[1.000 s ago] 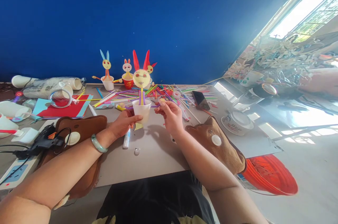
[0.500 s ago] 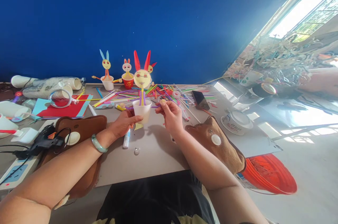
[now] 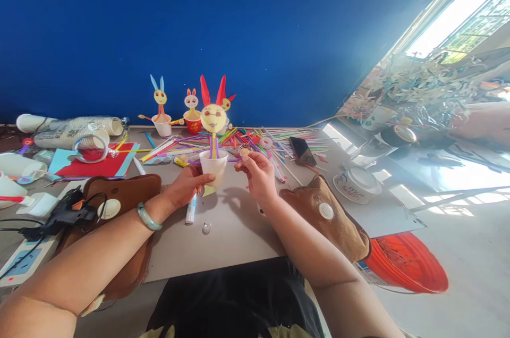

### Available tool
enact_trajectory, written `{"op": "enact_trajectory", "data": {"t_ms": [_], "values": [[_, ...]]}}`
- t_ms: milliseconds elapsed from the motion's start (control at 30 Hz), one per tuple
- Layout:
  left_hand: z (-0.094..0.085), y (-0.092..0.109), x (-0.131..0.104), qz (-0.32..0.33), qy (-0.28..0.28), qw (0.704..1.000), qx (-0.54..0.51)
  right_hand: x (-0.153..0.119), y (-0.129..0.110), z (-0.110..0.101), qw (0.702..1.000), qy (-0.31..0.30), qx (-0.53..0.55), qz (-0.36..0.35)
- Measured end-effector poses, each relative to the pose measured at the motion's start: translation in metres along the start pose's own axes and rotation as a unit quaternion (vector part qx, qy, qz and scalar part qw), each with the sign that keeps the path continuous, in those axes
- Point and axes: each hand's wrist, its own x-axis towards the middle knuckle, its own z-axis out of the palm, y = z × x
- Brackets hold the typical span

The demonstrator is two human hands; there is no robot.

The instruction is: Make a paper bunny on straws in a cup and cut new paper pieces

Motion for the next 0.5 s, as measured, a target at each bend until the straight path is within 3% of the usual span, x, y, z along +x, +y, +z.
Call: {"op": "enact_trajectory", "data": {"t_ms": [500], "values": [[0.0004,-0.001,-0.0005,0.013,-0.014,1.0,0.008,-0.0005,-0.0002,-0.0013,0.999,-0.001,-0.039,-0.019]]}}
